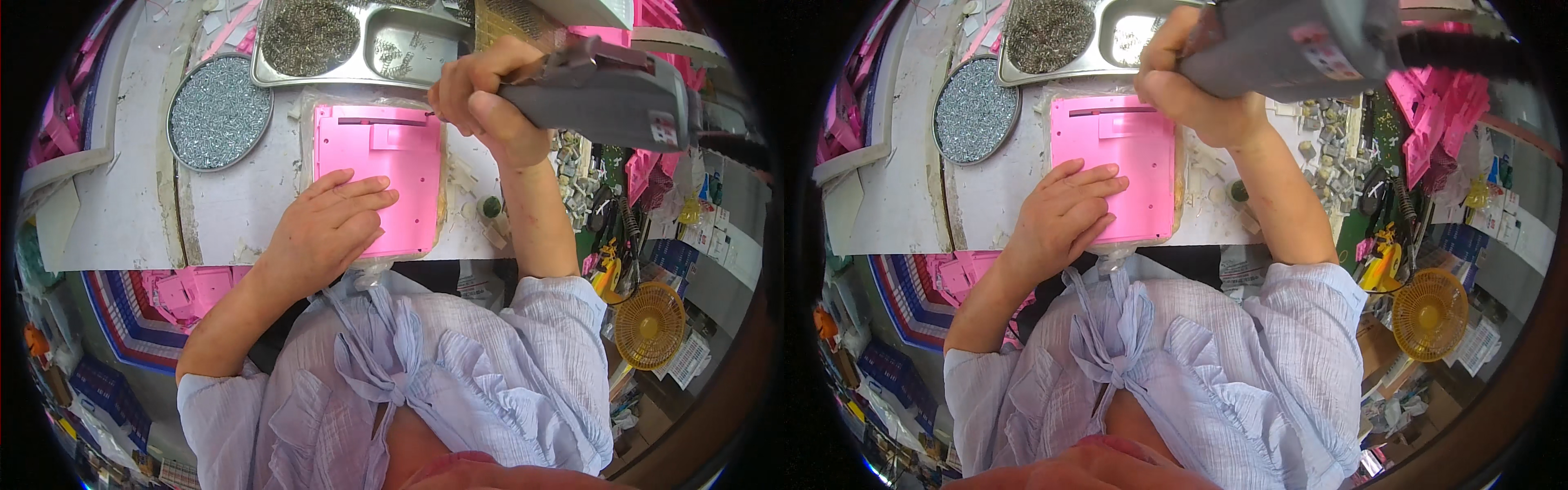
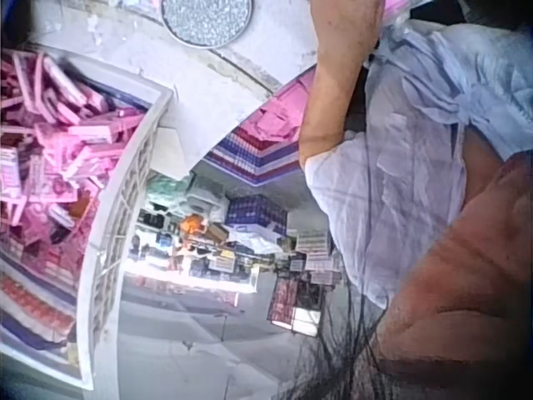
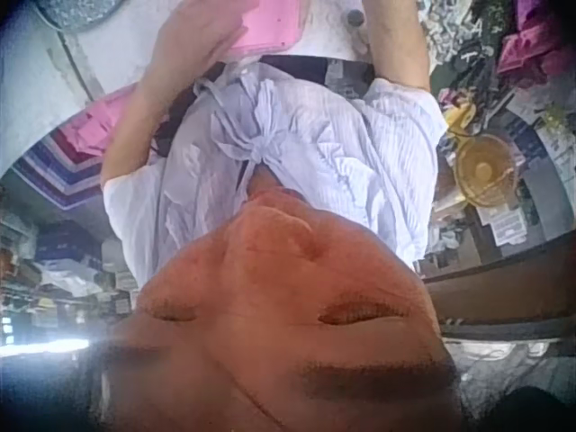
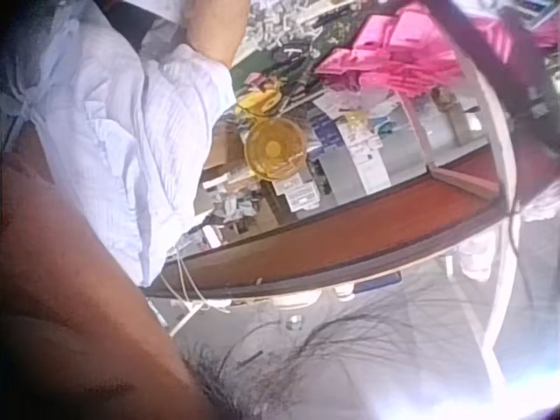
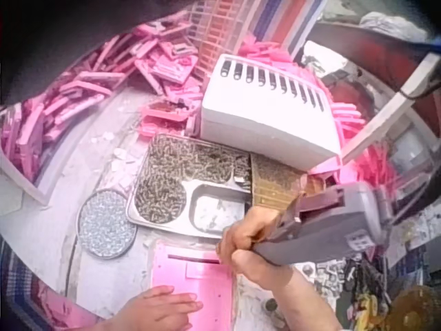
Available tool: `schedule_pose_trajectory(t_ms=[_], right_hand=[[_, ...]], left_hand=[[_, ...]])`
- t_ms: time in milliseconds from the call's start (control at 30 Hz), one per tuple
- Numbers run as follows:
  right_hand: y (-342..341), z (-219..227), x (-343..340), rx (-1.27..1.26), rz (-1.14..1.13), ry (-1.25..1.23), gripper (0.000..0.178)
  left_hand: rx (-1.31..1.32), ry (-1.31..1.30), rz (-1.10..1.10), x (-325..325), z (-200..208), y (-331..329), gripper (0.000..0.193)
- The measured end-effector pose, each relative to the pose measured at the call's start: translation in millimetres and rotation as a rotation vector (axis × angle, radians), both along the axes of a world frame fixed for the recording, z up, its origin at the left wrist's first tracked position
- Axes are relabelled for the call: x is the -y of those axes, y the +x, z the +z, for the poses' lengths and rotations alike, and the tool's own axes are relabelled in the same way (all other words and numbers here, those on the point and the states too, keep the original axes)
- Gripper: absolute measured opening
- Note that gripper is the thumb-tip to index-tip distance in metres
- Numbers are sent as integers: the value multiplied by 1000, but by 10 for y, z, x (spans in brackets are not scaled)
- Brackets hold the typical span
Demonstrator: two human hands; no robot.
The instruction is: Assembling the internal components, soldering wires, and securing the casing of a pink electronic toy.
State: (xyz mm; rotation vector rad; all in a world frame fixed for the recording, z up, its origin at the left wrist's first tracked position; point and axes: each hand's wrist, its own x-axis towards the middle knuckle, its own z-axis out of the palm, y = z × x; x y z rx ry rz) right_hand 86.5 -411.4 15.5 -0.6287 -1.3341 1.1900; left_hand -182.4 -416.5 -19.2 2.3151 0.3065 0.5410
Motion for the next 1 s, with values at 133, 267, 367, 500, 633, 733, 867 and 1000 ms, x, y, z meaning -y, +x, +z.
schedule_pose_trajectory(t_ms=[133,267,367,500,633,733,867,1000], right_hand=[[25,-85,-73,24,34,-4,22],[82,148,-151,85,63,58,27],[-126,600,146,-16,-18,130,23],[-492,690,324,-126,181,125,21],[-725,623,352,-164,158,122,23],[-836,562,280,-196,169,112,25],[-935,556,218,-196,154,67,24],[-947,560,37,-89,49,112,20]], left_hand=[[10,5,4,-11,-5,8,12],[39,-72,34,15,-45,-10,16],[107,-163,59,4,-37,-20,16],[191,-3,186,51,26,-45,18],[221,1,230,19,37,-125,20],[216,-53,277,22,26,-213,21],[263,-34,293,-44,-31,-261,23],[134,112,430,-331,19,-340,27]])
